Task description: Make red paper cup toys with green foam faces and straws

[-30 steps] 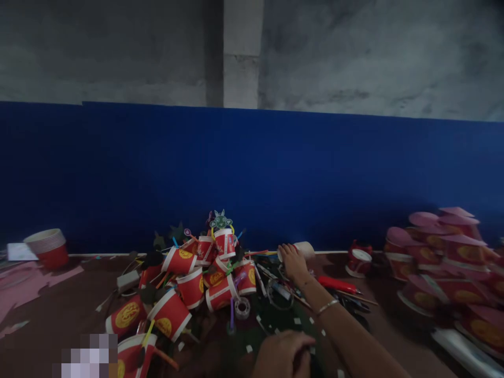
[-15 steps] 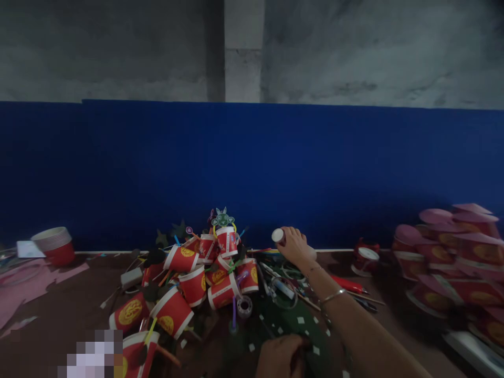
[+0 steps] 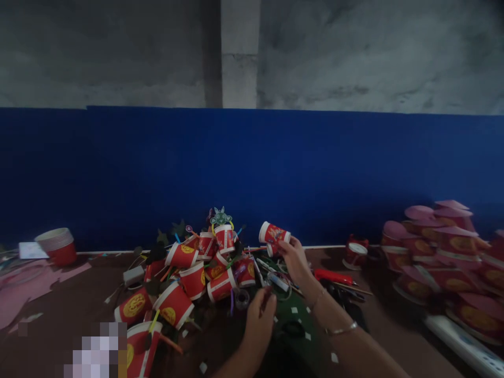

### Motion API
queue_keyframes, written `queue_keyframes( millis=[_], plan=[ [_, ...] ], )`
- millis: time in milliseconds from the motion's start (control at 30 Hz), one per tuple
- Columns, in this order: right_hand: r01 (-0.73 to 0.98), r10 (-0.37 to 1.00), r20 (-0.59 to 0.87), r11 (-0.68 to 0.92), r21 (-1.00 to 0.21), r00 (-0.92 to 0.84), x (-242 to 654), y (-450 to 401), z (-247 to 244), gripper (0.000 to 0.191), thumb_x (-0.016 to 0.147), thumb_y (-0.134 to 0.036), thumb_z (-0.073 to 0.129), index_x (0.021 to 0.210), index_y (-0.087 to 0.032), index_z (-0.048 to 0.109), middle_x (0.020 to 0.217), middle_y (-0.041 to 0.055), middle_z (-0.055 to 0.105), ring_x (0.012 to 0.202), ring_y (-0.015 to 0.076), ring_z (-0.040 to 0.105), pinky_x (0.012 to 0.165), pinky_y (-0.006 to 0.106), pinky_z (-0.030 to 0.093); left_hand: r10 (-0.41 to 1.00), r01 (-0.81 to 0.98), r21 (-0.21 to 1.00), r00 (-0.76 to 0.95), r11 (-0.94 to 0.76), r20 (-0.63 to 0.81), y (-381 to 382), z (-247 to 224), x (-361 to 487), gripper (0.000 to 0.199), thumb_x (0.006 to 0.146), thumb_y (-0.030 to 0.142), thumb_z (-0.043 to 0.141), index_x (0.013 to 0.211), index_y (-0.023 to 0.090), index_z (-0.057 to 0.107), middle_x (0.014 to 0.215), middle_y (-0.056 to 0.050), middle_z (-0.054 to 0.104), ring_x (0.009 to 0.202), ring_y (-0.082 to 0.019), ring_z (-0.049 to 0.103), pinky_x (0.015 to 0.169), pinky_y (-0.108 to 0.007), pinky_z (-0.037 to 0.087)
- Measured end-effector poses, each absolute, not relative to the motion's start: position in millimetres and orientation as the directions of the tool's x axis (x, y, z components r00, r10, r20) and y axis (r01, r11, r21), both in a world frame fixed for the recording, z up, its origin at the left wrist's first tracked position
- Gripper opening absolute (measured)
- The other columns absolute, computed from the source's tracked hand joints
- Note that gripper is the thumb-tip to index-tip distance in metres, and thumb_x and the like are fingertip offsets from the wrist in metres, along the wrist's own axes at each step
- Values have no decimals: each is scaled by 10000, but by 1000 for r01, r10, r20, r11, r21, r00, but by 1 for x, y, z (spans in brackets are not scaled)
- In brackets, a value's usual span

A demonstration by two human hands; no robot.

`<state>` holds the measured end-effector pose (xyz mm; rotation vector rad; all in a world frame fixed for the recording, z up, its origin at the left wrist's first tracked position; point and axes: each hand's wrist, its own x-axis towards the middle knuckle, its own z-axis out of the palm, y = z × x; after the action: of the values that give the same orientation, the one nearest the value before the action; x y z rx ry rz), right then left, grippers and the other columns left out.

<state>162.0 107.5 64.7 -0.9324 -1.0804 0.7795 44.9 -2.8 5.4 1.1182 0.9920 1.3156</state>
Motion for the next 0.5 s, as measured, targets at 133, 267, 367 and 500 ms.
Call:
queue_keyframes(
  millis=[133, 267, 367, 500],
  plan=[
    [-151, 920, 325, 361, -920, 218, 141, 48, 43, 355, 678, -373, 610, 965, -213, 477, 918, 39, 640, 863, 220, 631, 782, 364, 505, 998, -554, 832, 58, 33, -1, 8, 27, 42, 497, 656, 497, 709, 1028, 175, 640, 1059, -87, 672, 974, -230, 627, 887, -332, 460],
    [115, 910, 380, 400, -909, -163, 152, 7, 24, 482, 669, -254, 605, 1123, -209, 449, 1078, 65, 615, 1003, 230, 578, 881, 388, 456, 999, -612, 790, 46, 41, -16, 4, 36, 36, 450, 676, 461, 703, 981, 137, 631, 937, -93, 696, 919, -239, 646, 885, -370, 459],
    [460, 861, 445, 508, -729, -246, 177, 3, 15, 525, 582, -142, 533, 1105, -179, 508, 1139, 103, 583, 1086, 266, 518, 953, 423, 387, 999, -528, 849, 18, -25, 41, -5, 28, 27, 470, 605, 353, 771, 990, 138, 608, 924, -80, 693, 871, -222, 645, 872, -361, 459],
    [707, 863, 274, 506, -494, -425, 195, 6, 7, 442, 528, -89, 462, 937, -161, 614, 970, 110, 642, 938, 266, 581, 851, 387, 448, 998, -359, 932, -26, -55, 49, -12, 4, 16, 629, 515, 270, 810, 1074, 154, 547, 955, -87, 678, 886, -224, 628, 839, -328, 470]
  ],
)
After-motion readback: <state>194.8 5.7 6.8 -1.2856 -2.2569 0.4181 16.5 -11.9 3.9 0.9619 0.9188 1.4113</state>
